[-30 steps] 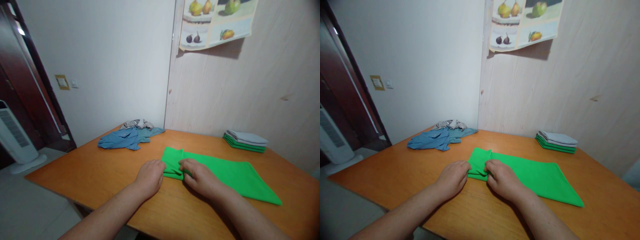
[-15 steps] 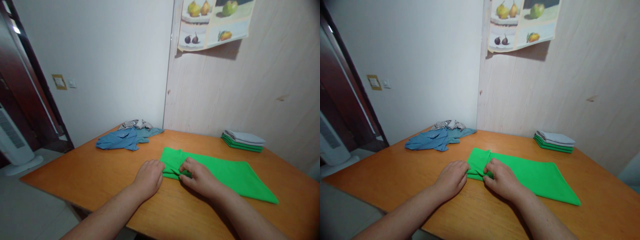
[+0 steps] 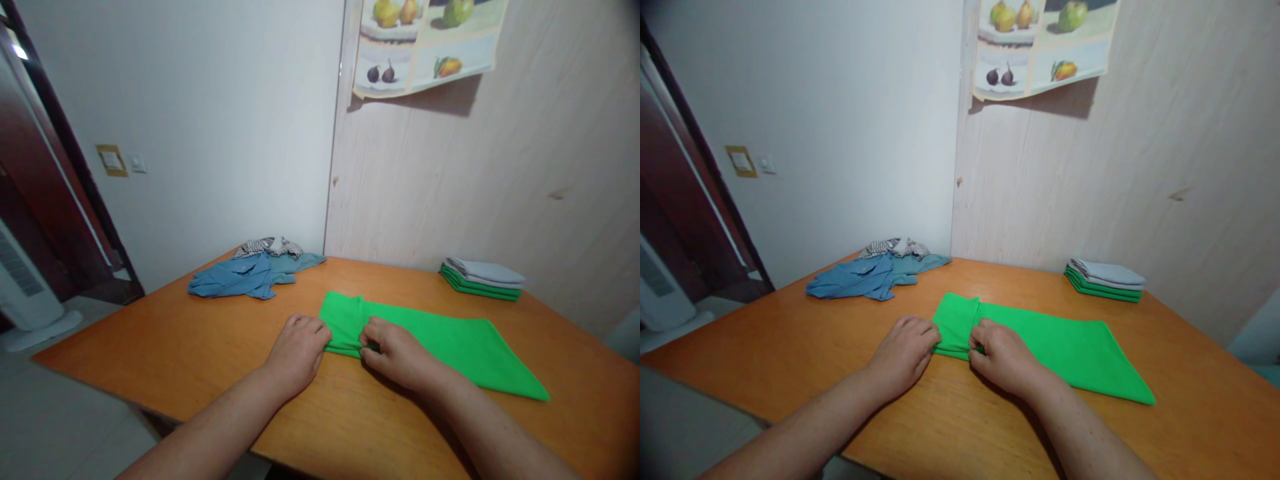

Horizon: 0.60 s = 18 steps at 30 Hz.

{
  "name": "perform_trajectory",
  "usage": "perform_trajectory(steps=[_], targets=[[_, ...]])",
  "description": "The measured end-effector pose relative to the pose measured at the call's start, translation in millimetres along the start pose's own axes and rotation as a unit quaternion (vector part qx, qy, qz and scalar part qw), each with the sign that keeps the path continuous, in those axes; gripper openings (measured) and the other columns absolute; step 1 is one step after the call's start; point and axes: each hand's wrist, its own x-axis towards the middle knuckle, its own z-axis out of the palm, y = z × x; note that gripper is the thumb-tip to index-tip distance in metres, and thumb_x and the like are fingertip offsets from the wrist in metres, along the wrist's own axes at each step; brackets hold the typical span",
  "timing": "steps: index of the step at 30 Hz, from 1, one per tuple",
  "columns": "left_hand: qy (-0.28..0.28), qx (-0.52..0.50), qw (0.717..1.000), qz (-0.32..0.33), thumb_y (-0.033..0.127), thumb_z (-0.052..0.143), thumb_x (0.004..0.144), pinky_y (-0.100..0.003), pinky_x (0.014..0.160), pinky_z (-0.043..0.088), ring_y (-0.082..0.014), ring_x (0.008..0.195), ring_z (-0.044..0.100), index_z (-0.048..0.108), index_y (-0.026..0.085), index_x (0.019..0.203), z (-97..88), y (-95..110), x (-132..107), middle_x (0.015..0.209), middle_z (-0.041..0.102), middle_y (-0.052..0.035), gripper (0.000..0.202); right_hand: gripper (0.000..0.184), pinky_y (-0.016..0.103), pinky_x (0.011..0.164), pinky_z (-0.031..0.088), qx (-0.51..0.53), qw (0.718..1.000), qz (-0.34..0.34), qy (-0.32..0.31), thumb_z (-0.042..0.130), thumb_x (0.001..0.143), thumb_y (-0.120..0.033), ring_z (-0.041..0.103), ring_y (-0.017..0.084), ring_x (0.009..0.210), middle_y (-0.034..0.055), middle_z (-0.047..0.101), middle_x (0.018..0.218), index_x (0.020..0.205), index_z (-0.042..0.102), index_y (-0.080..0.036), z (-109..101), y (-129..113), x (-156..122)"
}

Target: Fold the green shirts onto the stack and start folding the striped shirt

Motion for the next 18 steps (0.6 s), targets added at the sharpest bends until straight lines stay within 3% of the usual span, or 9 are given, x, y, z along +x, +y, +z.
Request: perform_trajectory(steps=[7, 11, 14, 18], targets=[[0.003, -0.001, 1.000, 0.017, 0.013, 0.049, 0.089, -0.038, 0.094, 0.038, -0.0228, 0.102, 0.057, 0.060, 0.023, 0.092, -2.0, -0.4, 0.7, 0.103, 0.065, -0.0051, 0.015, 0.016, 0.031, 0.077, 0.040, 0.017, 0.997, -0.039, 0.063, 0.056, 0.080, -0.012, 0.055, 0.019, 0.087, 0.0024, 0.063, 0.089, 0.091, 0.063, -0.021, -5.7, -8.8, -0.8], [0.002, -0.008, 1.000, 0.024, 0.013, 0.049, 0.090, -0.040, 0.098, 0.036, -0.0229, 0.105, 0.058, 0.062, 0.024, 0.094, -3.8, -2.1, -0.6, 0.105, 0.066, -0.0047, 0.017, 0.017, 0.036, 0.085, 0.040, 0.006, 0.996, -0.081, 0.046, 0.061, 0.087, -0.023, 0.056, 0.023, 0.098, 0.0046, 0.066, 0.100, 0.103, 0.067, -0.023, -5.0, -15.9, -1.0], [0.002, -0.014, 1.000, 0.025, 0.012, 0.051, 0.087, -0.041, 0.102, 0.034, -0.0232, 0.108, 0.058, 0.063, 0.025, 0.096, -4.3, -3.4, -2.6, 0.110, 0.067, -0.0045, 0.019, 0.011, 0.037, 0.084, 0.039, -0.031, 0.996, -0.078, 0.008, 0.061, 0.091, -0.028, 0.056, 0.022, 0.091, 0.0037, 0.066, 0.089, 0.092, 0.070, -0.024, -2.9, -15.7, 0.1], [0.007, -0.029, 0.999, 0.026, 0.014, 0.054, 0.085, -0.042, 0.103, 0.032, -0.0230, 0.107, 0.058, 0.065, 0.025, 0.096, -8.1, -3.3, -4.3, 0.108, 0.068, -0.0040, 0.018, 0.023, 0.036, 0.081, 0.038, -0.055, 0.996, -0.064, -0.012, 0.056, 0.095, -0.032, 0.055, 0.020, 0.085, 0.0035, 0.064, 0.080, 0.079, 0.068, -0.022, 0.6, -12.5, 2.7]])
